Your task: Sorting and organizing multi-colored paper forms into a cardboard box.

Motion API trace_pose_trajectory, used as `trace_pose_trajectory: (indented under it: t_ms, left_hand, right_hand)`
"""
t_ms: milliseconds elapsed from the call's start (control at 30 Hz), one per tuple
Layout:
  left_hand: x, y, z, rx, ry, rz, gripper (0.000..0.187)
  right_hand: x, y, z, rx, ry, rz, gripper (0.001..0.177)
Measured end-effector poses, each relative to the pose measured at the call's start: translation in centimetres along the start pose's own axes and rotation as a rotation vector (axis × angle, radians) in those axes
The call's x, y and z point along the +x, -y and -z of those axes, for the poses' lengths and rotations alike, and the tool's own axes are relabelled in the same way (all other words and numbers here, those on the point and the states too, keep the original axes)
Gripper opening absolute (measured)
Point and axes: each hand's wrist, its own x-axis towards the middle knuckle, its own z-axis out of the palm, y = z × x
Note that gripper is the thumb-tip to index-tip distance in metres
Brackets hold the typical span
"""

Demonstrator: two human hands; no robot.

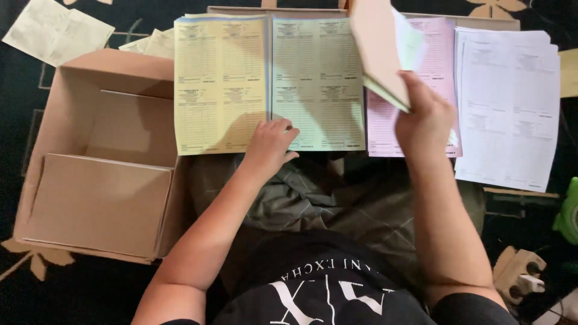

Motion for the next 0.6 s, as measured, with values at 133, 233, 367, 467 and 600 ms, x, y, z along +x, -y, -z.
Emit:
trace_pose_trajectory:
  t_ms: [133,233,367,467,600]
  left_hand:
    - [-0.6,1.2,-1.7,0.032,-0.183,-0.079,0.034]
    - [-1.0,1.0,-0.6,0.048,-0.189,-0.083,0.028]
    - [-1.9,1.4,-1.1,0.044,-0.224,-0.110,0.036]
    - [-2.0,1.6,-1.0,0.030,-0.240,-0.126,0.027]
    - [-2.1,2.4,-1.0,0.011,-0.249,-0.154,0.020]
  right_hand:
    - [-0.9,4.9,-8.9,-0.130,0.213,0.076,0.038]
    - [-3.6,6.5,-11.6,-0.181,0.488,0.063,0.029]
    - [-5.2,7.2,-11.5,-0.202,0.535,0.108,0.035]
    - [-5.7,7.0,-11.1,-0.162,0.583,0.051,0.041]
    - [-6.0,7.4,-11.0,-0.150,0.587,0.033,0.045]
